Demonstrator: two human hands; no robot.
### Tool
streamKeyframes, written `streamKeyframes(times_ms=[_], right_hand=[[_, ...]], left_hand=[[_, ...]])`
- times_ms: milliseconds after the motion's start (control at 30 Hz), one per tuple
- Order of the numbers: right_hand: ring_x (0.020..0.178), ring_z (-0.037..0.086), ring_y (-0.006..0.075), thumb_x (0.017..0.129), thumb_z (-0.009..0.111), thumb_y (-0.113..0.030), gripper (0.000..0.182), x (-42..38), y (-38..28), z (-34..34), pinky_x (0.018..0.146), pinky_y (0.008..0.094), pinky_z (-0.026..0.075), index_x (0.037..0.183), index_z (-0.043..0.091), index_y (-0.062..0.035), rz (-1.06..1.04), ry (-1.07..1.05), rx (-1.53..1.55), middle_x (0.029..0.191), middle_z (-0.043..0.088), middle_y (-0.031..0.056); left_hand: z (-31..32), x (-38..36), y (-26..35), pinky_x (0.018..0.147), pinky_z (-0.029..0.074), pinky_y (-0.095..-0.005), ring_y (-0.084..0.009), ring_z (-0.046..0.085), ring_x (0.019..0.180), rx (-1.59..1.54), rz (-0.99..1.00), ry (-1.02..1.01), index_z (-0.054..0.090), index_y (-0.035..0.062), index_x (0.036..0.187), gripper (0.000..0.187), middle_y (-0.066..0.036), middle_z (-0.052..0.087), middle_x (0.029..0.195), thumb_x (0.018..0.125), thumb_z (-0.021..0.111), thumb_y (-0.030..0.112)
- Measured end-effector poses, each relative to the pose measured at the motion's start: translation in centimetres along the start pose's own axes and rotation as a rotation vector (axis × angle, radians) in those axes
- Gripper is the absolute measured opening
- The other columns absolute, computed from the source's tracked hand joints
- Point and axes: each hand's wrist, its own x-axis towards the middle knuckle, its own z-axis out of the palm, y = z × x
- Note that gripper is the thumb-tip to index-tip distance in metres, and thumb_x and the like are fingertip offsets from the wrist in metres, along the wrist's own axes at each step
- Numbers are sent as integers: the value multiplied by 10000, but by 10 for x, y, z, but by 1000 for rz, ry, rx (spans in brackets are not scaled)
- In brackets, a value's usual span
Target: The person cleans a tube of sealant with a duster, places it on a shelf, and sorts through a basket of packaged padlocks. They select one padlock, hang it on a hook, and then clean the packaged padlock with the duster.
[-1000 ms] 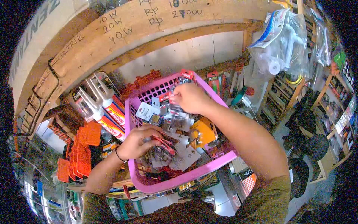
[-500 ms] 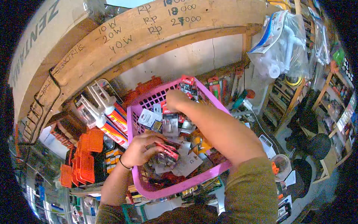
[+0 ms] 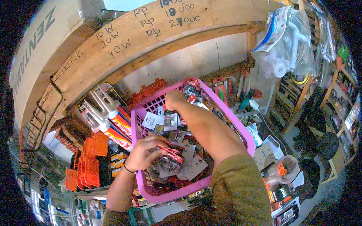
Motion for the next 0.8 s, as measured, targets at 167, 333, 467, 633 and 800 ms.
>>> streamKeyframes(times_ms=[167, 333, 467, 633, 800], right_hand=[[897, 604, 329, 641, 596, -97, 250, -10, 4, -10, 767, 391, 490, 854, 654, 20, -143, 95, -7, 935, 616, 211], [842, 607, 348, 623, 591, -102, 223, -29, -9, -28, 745, 393, 487, 803, 663, 9, -193, -53, -39, 896, 610, 232], [830, 609, 351, 639, 582, -103, 219, -38, -15, -33, 741, 399, 486, 810, 662, 7, -218, -96, -95, 893, 613, 227], [765, 615, 372, 691, 540, -111, 226, -48, -4, -46, 697, 416, 487, 776, 626, 80, -233, -66, 2, 814, 600, 271], [670, 623, 236, 713, 494, 37, 142, -54, 6, -17, 483, 419, 491, 773, 611, 90, 86, -311, 323, 789, 613, 206]], left_hand=[[-2, 1, 3, 762, 450, -358, -296, 571, 884, -9, -11, -41, 589, 6, 836, 118, -128, 595, 918, 734, 637, 43], [-2, 1, 4, 768, 460, -333, -269, 587, 864, 0, -6, -35, 595, 2, 830, 111, -125, 611, 929, 735, 646, 32], [-2, -2, 3, 762, 455, -344, -279, 579, 868, 2, 1, -28, 593, 3, 831, 108, -124, 607, 924, 739, 639, 37], [-3, -4, 3, 752, 454, -354, -287, 573, 862, -9, 17, -10, 587, 6, 839, 111, -121, 604, 911, 743, 632, 39], [-3, -6, 2, 752, 457, -363, -293, 572, 862, -2, 67, -25, 588, 13, 845, 113, -118, 603, 908, 743, 630, 37]])
